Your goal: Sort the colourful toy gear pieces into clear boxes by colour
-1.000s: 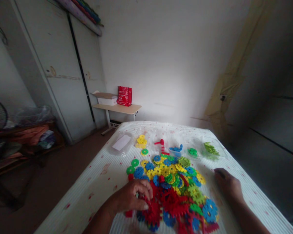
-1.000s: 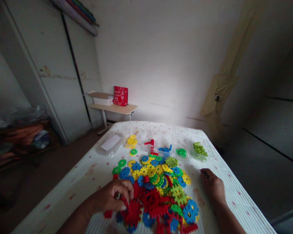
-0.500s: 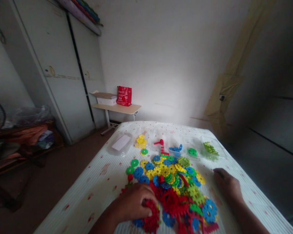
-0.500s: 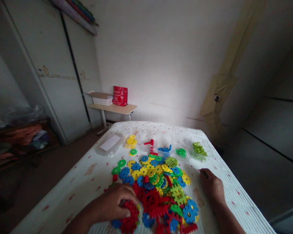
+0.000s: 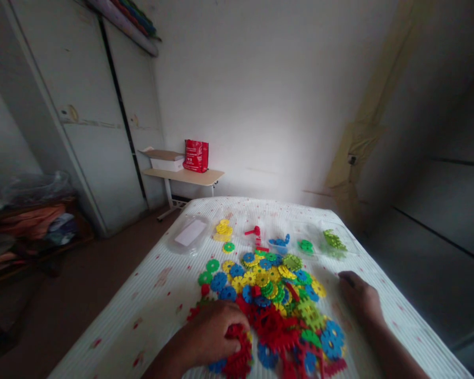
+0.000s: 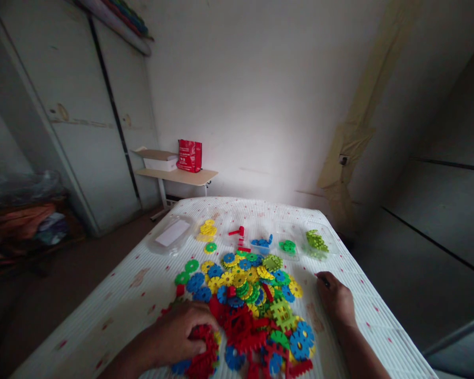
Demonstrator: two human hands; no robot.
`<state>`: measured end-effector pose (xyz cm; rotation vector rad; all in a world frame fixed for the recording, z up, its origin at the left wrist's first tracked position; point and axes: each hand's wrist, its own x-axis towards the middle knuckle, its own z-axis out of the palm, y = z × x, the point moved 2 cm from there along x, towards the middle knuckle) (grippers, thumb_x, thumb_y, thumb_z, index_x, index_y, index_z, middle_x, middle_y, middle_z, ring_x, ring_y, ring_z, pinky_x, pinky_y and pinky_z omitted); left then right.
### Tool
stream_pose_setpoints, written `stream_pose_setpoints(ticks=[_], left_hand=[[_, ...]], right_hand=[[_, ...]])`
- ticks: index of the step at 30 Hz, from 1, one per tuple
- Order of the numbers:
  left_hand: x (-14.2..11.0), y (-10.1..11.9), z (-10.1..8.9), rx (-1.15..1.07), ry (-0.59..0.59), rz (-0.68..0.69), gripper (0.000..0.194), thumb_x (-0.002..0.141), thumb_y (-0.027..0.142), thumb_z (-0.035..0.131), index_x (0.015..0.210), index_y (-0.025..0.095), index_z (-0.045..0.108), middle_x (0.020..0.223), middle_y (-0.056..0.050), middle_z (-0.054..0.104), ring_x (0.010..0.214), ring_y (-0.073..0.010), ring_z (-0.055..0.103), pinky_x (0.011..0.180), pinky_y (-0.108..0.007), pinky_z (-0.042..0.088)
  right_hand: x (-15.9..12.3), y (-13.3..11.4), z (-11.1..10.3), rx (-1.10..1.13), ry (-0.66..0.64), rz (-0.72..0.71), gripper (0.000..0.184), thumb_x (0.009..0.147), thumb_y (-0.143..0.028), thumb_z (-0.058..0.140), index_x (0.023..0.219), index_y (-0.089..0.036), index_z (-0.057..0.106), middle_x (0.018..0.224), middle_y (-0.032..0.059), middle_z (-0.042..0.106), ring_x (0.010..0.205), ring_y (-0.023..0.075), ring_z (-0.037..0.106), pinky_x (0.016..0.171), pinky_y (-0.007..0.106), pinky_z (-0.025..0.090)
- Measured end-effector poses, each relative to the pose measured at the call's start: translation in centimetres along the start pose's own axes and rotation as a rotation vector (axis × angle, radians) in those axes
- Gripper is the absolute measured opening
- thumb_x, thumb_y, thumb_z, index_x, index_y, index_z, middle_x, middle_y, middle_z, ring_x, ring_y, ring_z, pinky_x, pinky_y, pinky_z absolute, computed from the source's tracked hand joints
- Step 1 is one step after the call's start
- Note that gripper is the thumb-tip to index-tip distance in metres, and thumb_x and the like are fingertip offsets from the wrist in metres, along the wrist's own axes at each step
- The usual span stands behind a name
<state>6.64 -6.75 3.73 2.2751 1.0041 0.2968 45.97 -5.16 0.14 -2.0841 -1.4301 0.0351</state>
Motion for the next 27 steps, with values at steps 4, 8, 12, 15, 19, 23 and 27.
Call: stream_pose_setpoints(ticks=[4,8,12,15,19,23,27], left_hand=[[-0.2,0.0,0.1,0.011,0.006,-0.063,0.04,0.058,0.01,0.05,0.09,0.028,0.065,0.093,0.003,0.067,0.088,-0.0164,0.058,0.079,-0.025,0.042],[-0.2,0.3,-0.5,-0.002,0.002,-0.067,0.041,0.058,0.011,0.051,0.093,0.029,0.065,0.098,0.002,0.065,0.092,-0.017,0.056,0.083,-0.026,0.04],[-0.8,0.5,-1.0,-0.039,-0.072,-0.089,0.052,0.057,0.018,0.063,0.107,0.031,0.06,0.113,0.001,0.06,0.104,-0.0208,0.052,0.092,-0.03,0.036],[-1.4,0.4,-0.4,0.022,-0.113,-0.078,0.067,0.051,0.027,0.07,0.116,0.033,0.055,0.12,0.0,0.055,0.11,-0.026,0.047,0.096,-0.037,0.034],[-1.6,0.3,0.6,0.12,-0.09,-0.046,0.062,0.05,0.026,0.071,0.11,0.033,0.057,0.112,-0.001,0.056,0.107,-0.0279,0.048,0.095,-0.041,0.033],[-1.4,0.5,0.4,0.069,-0.068,-0.059,0.059,0.052,0.018,0.067,0.108,0.034,0.056,0.109,0.001,0.058,0.103,-0.0241,0.05,0.092,-0.036,0.035],[-1.3,0.7,0.0,0.007,-0.06,-0.065,0.054,0.056,0.013,0.059,0.106,0.034,0.057,0.112,0.003,0.057,0.103,-0.021,0.051,0.09,-0.032,0.037]], right_hand=[[0.0,0.0,0.1,-0.006,-0.014,0.003,0.037,0.07,-0.041,0.038,0.084,-0.02,0.065,0.081,0.0053,0.071,0.074,0.0202,0.065,0.066,0.026,0.046],[0.1,0.2,0.2,-0.007,-0.009,-0.001,0.036,0.071,-0.041,0.038,0.084,-0.021,0.065,0.081,0.0047,0.071,0.074,0.0203,0.065,0.067,0.026,0.045],[0.1,0.3,0.3,-0.001,-0.018,0.005,0.036,0.07,-0.041,0.038,0.084,-0.021,0.065,0.08,0.0048,0.071,0.074,0.0203,0.064,0.066,0.026,0.045],[0.1,0.3,0.2,-0.01,-0.032,0.013,0.038,0.071,-0.041,0.038,0.086,-0.021,0.065,0.081,0.0052,0.071,0.075,0.0204,0.064,0.067,0.026,0.045],[0.1,0.1,0.1,-0.032,-0.041,0.028,0.039,0.071,-0.042,0.037,0.087,-0.02,0.065,0.083,0.0059,0.071,0.076,0.0206,0.065,0.067,0.026,0.046],[0.1,0.2,0.2,-0.043,-0.013,0.006,0.037,0.07,-0.041,0.039,0.085,-0.021,0.066,0.083,0.0055,0.072,0.075,0.0205,0.065,0.067,0.027,0.046],[0.1,0.2,0.1,-0.036,0.016,-0.003,0.035,0.07,-0.04,0.04,0.084,-0.022,0.066,0.081,0.0043,0.072,0.075,0.0204,0.065,0.066,0.026,0.046]])
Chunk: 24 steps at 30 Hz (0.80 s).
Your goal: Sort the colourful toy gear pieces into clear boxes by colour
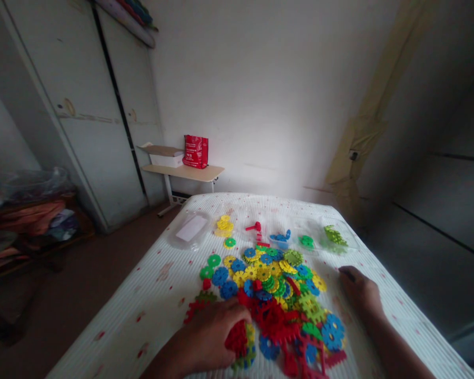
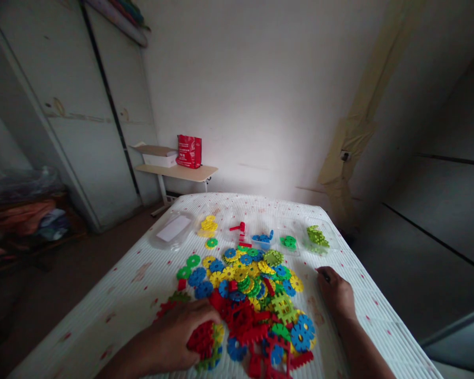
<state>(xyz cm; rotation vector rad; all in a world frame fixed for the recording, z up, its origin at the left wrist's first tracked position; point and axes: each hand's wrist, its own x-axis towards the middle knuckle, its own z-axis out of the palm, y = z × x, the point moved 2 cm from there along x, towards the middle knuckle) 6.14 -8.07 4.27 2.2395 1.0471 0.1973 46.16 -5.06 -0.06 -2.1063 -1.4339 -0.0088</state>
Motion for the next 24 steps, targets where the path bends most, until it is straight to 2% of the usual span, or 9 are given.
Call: stream_pose_setpoints(ticks=[4,12,15,19,21,24], left_hand=[[0.1,0.0,0.0,0.003,0.016,-0.008,0.047,0.058,0.012,0.056,0.101,0.031,0.057,0.109,0.003,0.058,0.099,-0.0193,0.052,0.086,-0.029,0.037],[0.7,-0.4,0.0,0.066,0.15,-0.035,0.03,0.057,0.011,0.053,0.083,0.024,0.05,0.086,0.003,0.057,0.078,-0.0141,0.052,0.067,-0.022,0.035],[1.0,-0.7,-0.2,-0.027,0.258,-0.062,0.029,0.056,0.011,0.053,0.083,0.023,0.052,0.083,0.003,0.058,0.076,-0.0134,0.052,0.067,-0.022,0.037],[1.7,-1.1,-0.3,-0.218,0.401,-0.087,0.039,0.058,0.011,0.055,0.095,0.023,0.057,0.099,0.0,0.062,0.092,-0.0173,0.055,0.082,-0.025,0.04],[2.0,-1.3,-0.1,-0.289,0.442,-0.118,0.04,0.058,0.012,0.057,0.097,0.023,0.059,0.103,-0.002,0.062,0.097,-0.0193,0.055,0.086,-0.028,0.04],[2.4,-1.8,0.2,-0.371,0.461,-0.215,0.038,0.06,0.016,0.059,0.098,0.021,0.059,0.096,-0.002,0.064,0.089,-0.02,0.059,0.079,-0.028,0.044]], right_hand=[[-0.1,-0.1,-0.1,0.008,-0.009,-0.016,0.036,0.071,-0.041,0.04,0.084,-0.021,0.066,0.081,0.0047,0.072,0.074,0.0203,0.065,0.065,0.026,0.046],[-0.1,-0.3,-0.1,0.009,-0.031,0.003,0.037,0.071,-0.041,0.039,0.085,-0.021,0.066,0.082,0.0057,0.071,0.075,0.0207,0.065,0.067,0.027,0.046],[-0.1,-0.4,-0.2,-0.006,-0.04,0.012,0.038,0.071,-0.042,0.038,0.087,-0.02,0.066,0.085,0.0067,0.071,0.078,0.0215,0.065,0.07,0.028,0.046],[-0.1,-0.2,-0.1,0.003,-0.036,0.001,0.038,0.071,-0.041,0.038,0.087,-0.021,0.065,0.084,0.0059,0.071,0.077,0.0212,0.065,0.069,0.027,0.047],[0.0,0.0,0.1,0.008,-0.028,-0.002,0.037,0.071,-0.041,0.038,0.086,-0.021,0.065,0.084,0.0055,0.071,0.077,0.0209,0.065,0.069,0.027,0.047],[0.0,0.3,0.2,0.019,-0.018,-0.014,0.035,0.071,-0.041,0.04,0.085,-0.022,0.065,0.084,0.0048,0.072,0.077,0.021,0.065,0.069,0.027,0.047]])
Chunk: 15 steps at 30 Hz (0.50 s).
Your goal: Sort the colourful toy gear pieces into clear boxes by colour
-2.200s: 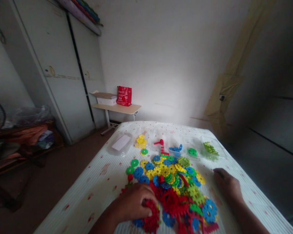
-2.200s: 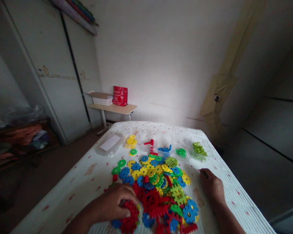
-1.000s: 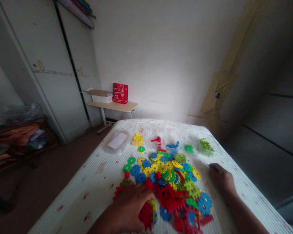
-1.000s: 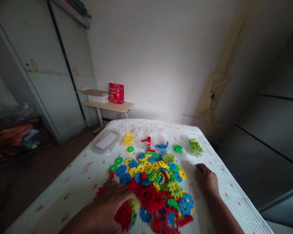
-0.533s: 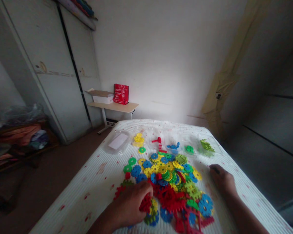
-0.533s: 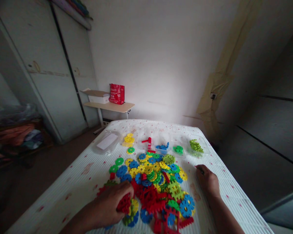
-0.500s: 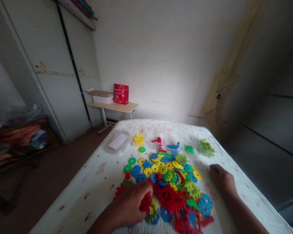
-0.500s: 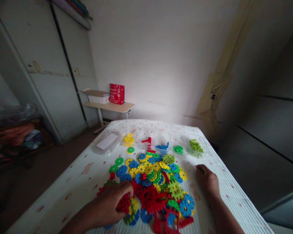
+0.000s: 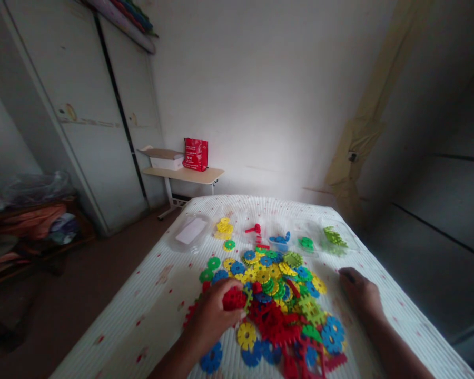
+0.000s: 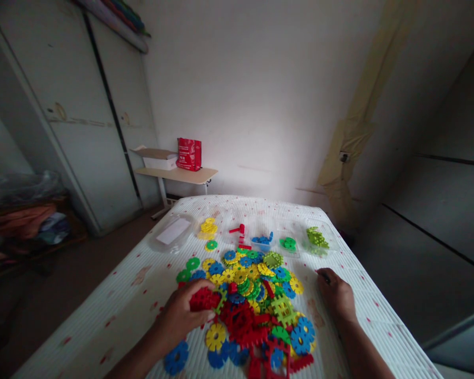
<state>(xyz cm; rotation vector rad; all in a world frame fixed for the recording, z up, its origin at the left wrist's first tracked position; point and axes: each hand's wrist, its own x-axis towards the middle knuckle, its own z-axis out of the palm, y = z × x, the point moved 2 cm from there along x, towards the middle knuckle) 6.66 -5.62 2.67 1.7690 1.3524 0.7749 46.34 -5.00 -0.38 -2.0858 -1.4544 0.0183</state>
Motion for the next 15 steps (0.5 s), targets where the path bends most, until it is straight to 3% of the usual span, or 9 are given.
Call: stream_pose_setpoints(ticks=[4,8,15], left_hand=[[0.4,-0.9,0.0,-0.067,0.064,-0.051,0.039,0.066,0.031,0.062,0.102,0.019,0.056,0.091,-0.003,0.065,0.085,-0.0216,0.061,0.076,-0.031,0.046],[0.6,-1.5,-0.3,-0.247,0.123,-0.03,0.044,0.075,0.046,0.055,0.11,0.019,0.052,0.105,-0.007,0.063,0.098,-0.0224,0.059,0.085,-0.032,0.044],[0.6,-1.4,-0.9,-0.535,0.008,-0.12,0.048,0.079,0.047,0.052,0.119,0.02,0.049,0.113,-0.006,0.062,0.104,-0.0211,0.058,0.088,-0.033,0.044]], right_hand=[[0.0,-0.2,-0.1,0.018,-0.004,0.014,0.035,0.07,-0.041,0.041,0.085,-0.022,0.066,0.082,0.0044,0.072,0.076,0.0208,0.065,0.068,0.027,0.047],[0.0,-0.4,-0.3,0.001,-0.033,0.042,0.036,0.07,-0.04,0.04,0.087,-0.021,0.065,0.084,0.0053,0.072,0.078,0.021,0.065,0.068,0.027,0.047],[0.0,-0.1,0.0,-0.008,-0.028,0.012,0.035,0.071,-0.04,0.039,0.087,-0.021,0.065,0.083,0.0046,0.072,0.077,0.0206,0.065,0.069,0.027,0.047]])
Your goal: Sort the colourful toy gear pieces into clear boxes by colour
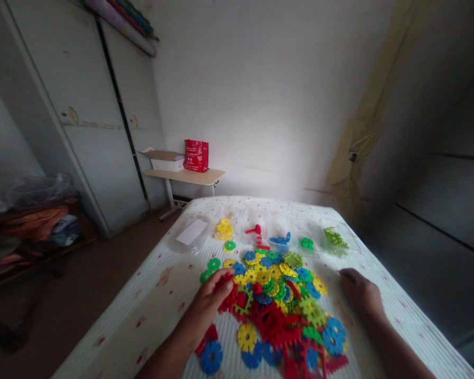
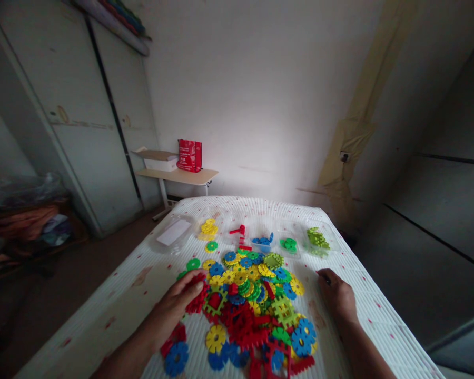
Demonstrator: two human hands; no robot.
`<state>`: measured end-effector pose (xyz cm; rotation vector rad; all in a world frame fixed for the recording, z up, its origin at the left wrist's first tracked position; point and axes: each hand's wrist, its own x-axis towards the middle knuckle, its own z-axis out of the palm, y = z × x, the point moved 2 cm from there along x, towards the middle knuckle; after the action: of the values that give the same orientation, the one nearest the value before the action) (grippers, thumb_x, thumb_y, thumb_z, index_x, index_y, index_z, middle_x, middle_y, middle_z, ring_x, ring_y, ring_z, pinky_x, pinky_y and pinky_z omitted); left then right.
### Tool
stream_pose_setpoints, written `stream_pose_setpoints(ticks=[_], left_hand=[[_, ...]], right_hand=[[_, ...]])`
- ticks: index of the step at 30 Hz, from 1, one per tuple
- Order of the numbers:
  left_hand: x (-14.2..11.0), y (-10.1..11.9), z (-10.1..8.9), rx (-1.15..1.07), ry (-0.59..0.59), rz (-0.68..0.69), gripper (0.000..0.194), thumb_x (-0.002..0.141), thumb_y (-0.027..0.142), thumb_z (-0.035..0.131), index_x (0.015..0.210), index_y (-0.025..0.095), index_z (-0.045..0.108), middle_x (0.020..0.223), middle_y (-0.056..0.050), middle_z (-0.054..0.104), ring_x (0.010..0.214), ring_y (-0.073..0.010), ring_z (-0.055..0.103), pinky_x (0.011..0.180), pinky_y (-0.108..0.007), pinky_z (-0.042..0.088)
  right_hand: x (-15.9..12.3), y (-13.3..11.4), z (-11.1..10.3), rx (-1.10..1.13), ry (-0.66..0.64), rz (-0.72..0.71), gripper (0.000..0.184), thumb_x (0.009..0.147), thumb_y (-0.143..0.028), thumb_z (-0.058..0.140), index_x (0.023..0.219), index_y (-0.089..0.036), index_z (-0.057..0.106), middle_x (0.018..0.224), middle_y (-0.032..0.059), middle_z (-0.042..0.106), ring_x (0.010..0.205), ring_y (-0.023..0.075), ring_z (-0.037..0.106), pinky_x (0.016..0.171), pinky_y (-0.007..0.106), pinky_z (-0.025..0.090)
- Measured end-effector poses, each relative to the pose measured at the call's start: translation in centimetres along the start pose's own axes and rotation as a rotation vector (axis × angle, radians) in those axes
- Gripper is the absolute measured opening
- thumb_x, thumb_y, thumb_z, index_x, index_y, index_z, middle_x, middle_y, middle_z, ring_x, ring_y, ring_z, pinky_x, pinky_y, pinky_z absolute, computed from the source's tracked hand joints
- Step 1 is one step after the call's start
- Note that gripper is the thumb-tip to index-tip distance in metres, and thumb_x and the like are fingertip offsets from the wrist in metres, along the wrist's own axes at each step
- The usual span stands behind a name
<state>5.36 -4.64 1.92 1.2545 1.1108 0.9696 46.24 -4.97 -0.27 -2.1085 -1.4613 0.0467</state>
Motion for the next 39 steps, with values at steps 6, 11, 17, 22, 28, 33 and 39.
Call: stream_pose_setpoints(ticks=[6,11,17,22,28,33,39], left_hand=[[2.7,2.0,-0.1,-0.085,0.003,0.029,0.05,0.072,0.026,0.055,0.12,0.017,0.05,0.079,-0.001,0.066,0.073,-0.0159,0.063,0.069,-0.028,0.048],[8.6,6.3,1.3,0.018,0.19,0.185,0.041,0.068,0.018,0.062,0.109,0.013,0.057,0.076,-0.001,0.064,0.066,-0.0134,0.06,0.064,-0.026,0.047],[13.4,9.1,3.3,0.103,0.235,0.274,0.034,0.085,0.033,0.052,0.114,0.016,0.052,0.114,-0.007,0.056,0.097,-0.0202,0.057,0.08,-0.04,0.049],[13.6,8.9,2.5,0.169,0.266,0.311,0.035,0.085,0.033,0.053,0.115,0.016,0.052,0.115,-0.007,0.055,0.098,-0.0213,0.057,0.081,-0.04,0.049],[10.0,6.6,0.1,0.322,0.31,0.381,0.019,0.078,0.024,0.056,0.096,0.02,0.062,0.097,-0.004,0.064,0.09,-0.0172,0.059,0.08,-0.03,0.046],[2.0,5.8,-0.4,0.586,0.034,0.442,0.013,0.074,0.019,0.051,0.077,0.019,0.064,0.079,-0.002,0.064,0.075,-0.014,0.058,0.07,-0.025,0.044],[-5.3,-0.5,1.5,0.768,-0.583,0.413,0.02,0.077,0.043,0.055,0.079,0.026,0.067,0.085,-0.002,0.065,0.078,-0.0143,0.057,0.073,-0.024,0.042]], right_hand=[[-0.1,0.0,0.0,0.006,0.002,-0.004,0.034,0.071,-0.04,0.04,0.086,-0.022,0.065,0.084,0.0045,0.071,0.077,0.0207,0.065,0.069,0.027,0.046],[-0.1,0.1,0.2,0.04,-0.032,0.017,0.032,0.073,-0.042,0.041,0.084,-0.024,0.065,0.079,0.0023,0.071,0.071,0.0185,0.065,0.063,0.025,0.045],[-0.1,0.2,0.3,0.046,-0.036,0.007,0.032,0.073,-0.041,0.04,0.085,-0.023,0.063,0.082,0.0023,0.071,0.074,0.0187,0.065,0.063,0.025,0.046],[-0.1,0.1,0.2,0.037,-0.026,-0.016,0.031,0.073,-0.04,0.039,0.084,-0.023,0.063,0.084,0.0034,0.072,0.077,0.0197,0.066,0.067,0.025,0.047],[-0.1,0.0,0.2,0.006,-0.035,-0.013,0.034,0.072,-0.041,0.039,0.086,-0.023,0.063,0.084,0.0041,0.071,0.076,0.0202,0.066,0.066,0.026,0.047],[-0.1,0.2,0.3,-0.009,-0.049,-0.034,0.035,0.074,-0.042,0.037,0.087,-0.022,0.062,0.085,0.0049,0.071,0.078,0.0202,0.065,0.068,0.026,0.047],[-0.1,0.1,0.2,-0.012,-0.035,-0.025,0.033,0.074,-0.04,0.038,0.087,-0.022,0.063,0.085,0.0047,0.071,0.077,0.0202,0.065,0.068,0.026,0.046]])
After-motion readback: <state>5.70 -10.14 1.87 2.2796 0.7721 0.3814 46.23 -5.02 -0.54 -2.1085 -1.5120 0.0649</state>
